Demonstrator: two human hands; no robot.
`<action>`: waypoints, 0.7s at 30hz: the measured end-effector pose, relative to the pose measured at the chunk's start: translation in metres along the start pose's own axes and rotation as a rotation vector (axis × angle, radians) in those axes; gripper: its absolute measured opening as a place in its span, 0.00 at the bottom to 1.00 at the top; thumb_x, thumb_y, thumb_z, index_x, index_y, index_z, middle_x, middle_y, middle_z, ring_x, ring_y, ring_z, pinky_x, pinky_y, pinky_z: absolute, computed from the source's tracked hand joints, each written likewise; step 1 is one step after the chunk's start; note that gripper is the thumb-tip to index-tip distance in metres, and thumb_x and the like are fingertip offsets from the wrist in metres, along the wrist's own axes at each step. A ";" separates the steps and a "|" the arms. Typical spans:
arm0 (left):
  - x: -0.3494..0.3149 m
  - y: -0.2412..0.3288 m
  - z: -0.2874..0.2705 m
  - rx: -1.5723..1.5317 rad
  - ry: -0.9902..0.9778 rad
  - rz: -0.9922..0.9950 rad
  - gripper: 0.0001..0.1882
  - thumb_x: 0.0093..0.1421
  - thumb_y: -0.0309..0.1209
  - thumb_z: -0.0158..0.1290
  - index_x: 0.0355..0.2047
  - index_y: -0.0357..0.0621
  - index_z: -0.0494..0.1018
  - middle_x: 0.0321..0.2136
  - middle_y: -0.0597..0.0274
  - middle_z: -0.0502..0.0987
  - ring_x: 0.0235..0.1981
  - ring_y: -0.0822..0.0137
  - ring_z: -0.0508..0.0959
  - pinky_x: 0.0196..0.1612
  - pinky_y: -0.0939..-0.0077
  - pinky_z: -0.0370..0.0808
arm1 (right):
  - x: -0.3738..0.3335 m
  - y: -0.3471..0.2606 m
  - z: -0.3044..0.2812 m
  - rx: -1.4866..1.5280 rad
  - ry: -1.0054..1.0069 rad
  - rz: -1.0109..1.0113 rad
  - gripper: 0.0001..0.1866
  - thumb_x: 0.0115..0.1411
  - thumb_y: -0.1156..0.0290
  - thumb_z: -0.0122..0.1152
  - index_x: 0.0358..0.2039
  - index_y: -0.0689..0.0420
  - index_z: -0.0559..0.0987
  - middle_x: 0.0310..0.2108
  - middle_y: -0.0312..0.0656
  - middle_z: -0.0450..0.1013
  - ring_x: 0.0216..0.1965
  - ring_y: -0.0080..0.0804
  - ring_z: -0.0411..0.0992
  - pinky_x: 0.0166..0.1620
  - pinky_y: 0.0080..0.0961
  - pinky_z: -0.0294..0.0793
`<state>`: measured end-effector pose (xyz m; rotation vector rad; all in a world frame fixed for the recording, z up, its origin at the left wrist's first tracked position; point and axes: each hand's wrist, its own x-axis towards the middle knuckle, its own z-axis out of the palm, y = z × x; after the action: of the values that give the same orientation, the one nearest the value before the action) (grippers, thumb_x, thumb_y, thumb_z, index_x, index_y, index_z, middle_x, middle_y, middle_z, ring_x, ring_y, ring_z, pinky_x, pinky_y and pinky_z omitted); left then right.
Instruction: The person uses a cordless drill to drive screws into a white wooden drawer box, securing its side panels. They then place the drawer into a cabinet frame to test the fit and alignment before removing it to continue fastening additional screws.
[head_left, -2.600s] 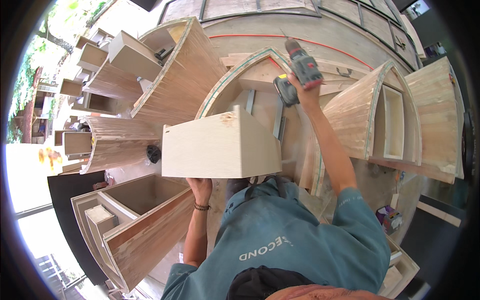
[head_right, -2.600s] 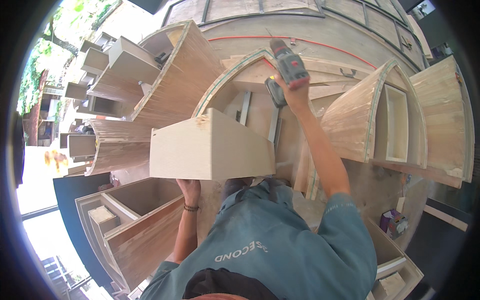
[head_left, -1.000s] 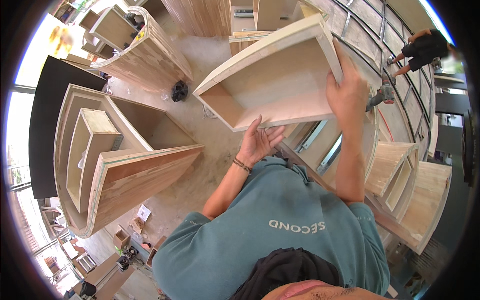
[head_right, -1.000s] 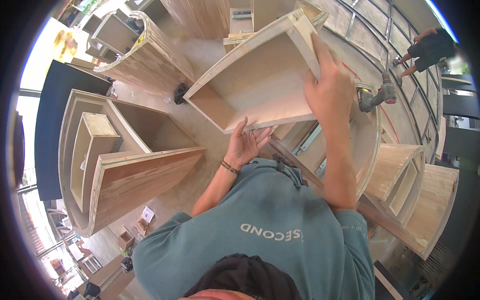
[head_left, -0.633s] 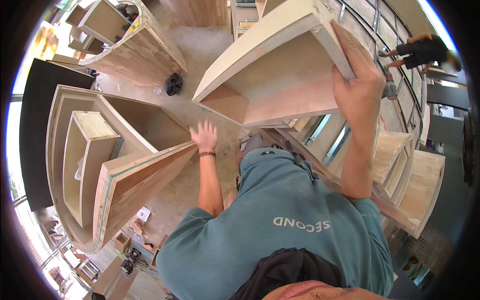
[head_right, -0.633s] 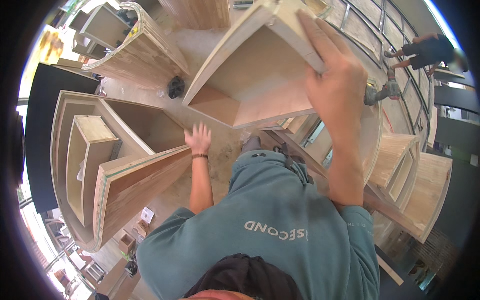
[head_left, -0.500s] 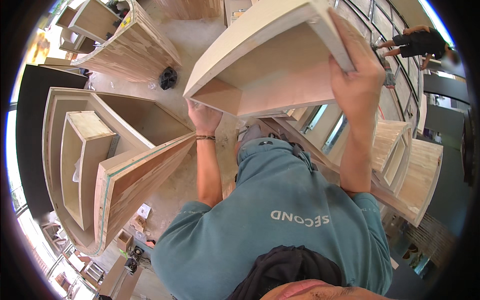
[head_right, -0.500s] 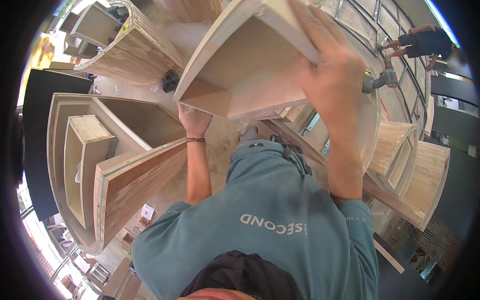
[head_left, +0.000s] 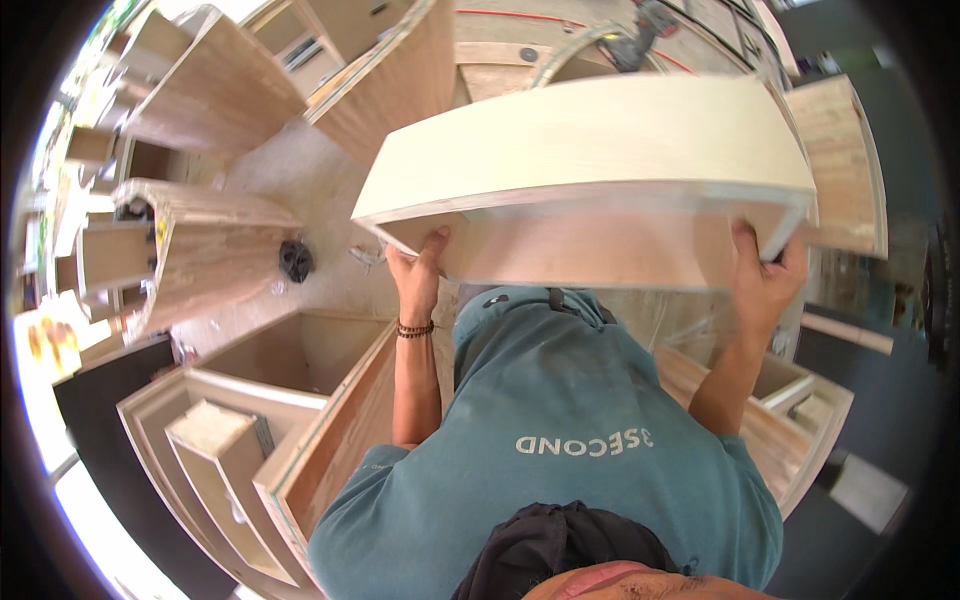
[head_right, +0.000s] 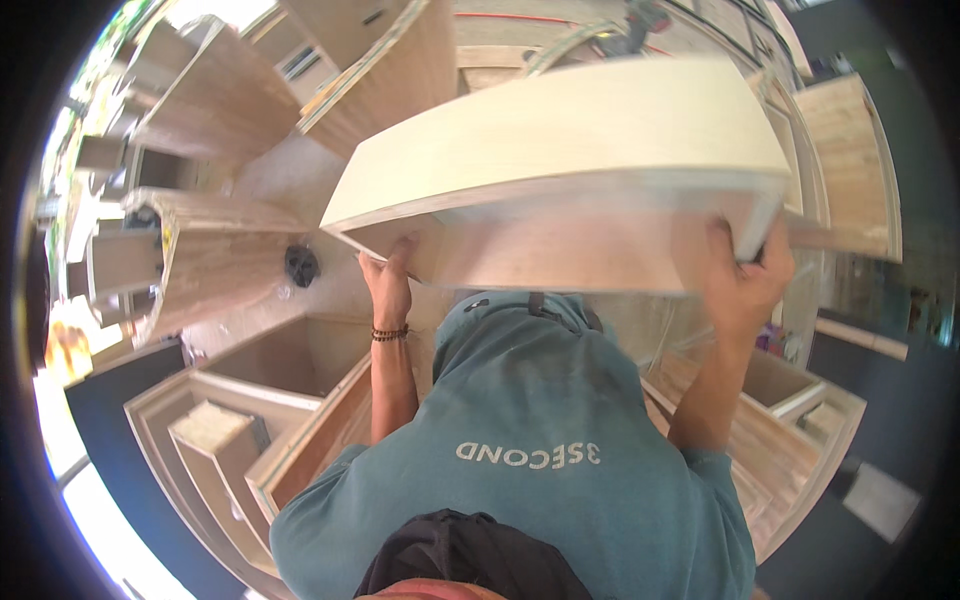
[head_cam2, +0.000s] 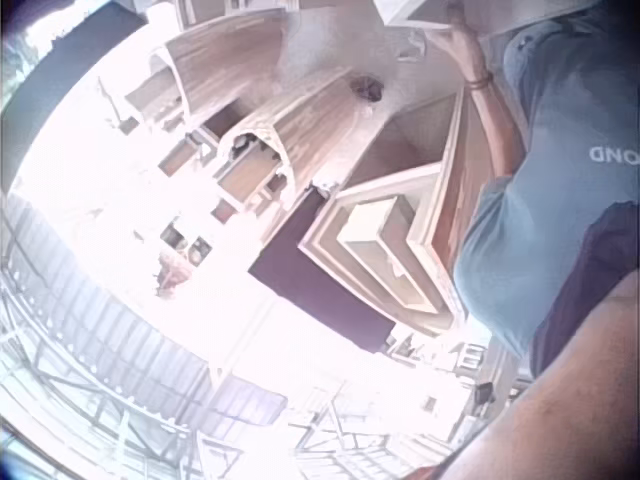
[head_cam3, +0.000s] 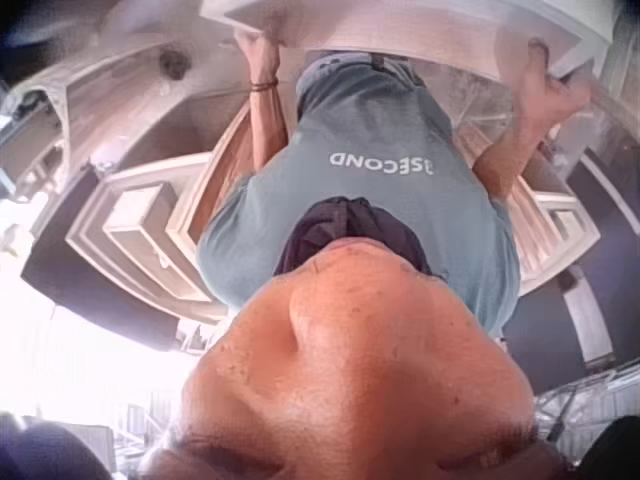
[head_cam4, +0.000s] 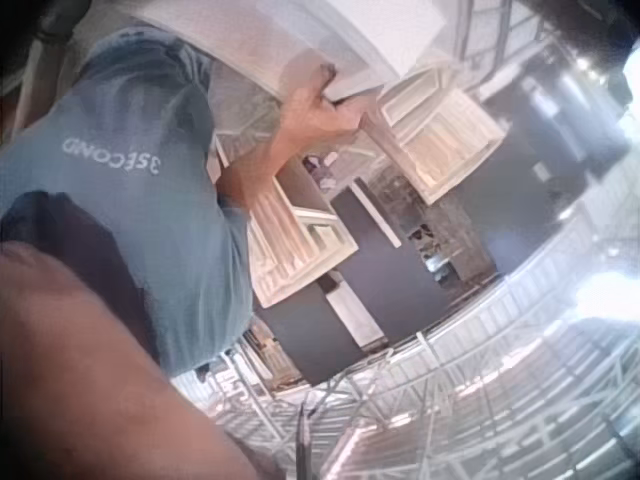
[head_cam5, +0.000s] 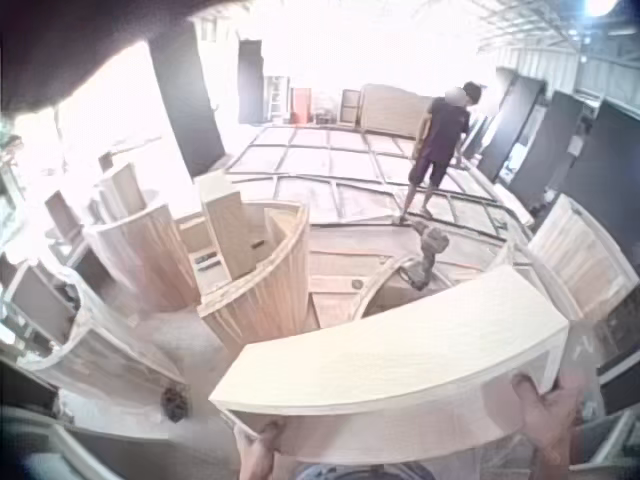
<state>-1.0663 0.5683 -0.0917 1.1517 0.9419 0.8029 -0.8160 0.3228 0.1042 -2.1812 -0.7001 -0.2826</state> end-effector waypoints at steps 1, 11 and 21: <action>0.005 0.006 0.015 0.036 -0.111 0.027 0.11 0.58 0.22 0.59 0.41 0.31 0.79 0.35 0.60 0.83 0.36 0.68 0.80 0.43 0.71 0.77 | -0.010 0.021 -0.019 0.010 0.036 0.108 0.17 0.56 0.80 0.66 0.47 0.67 0.81 0.39 0.47 0.82 0.39 0.31 0.80 0.45 0.27 0.77; 0.041 -0.008 0.213 0.826 -0.842 0.370 0.22 0.48 0.28 0.53 0.45 0.42 0.82 0.32 0.35 0.81 0.34 0.38 0.82 0.42 0.47 0.79 | -0.204 0.198 -0.098 0.011 0.168 1.008 0.25 0.47 0.80 0.68 0.49 0.68 0.79 0.42 0.46 0.81 0.42 0.38 0.80 0.48 0.32 0.79; 0.033 -0.102 0.309 0.739 -0.806 0.550 0.24 0.58 0.39 0.61 0.54 0.46 0.78 0.42 0.43 0.82 0.46 0.46 0.81 0.52 0.54 0.77 | -0.298 0.238 -0.013 0.578 0.366 1.555 0.26 0.47 0.85 0.66 0.50 0.67 0.76 0.39 0.45 0.78 0.37 0.42 0.79 0.41 0.37 0.81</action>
<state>-0.7651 0.4573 -0.1558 2.2163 0.2042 0.3111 -0.9247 0.0732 -0.1639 -1.4772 1.0332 0.3120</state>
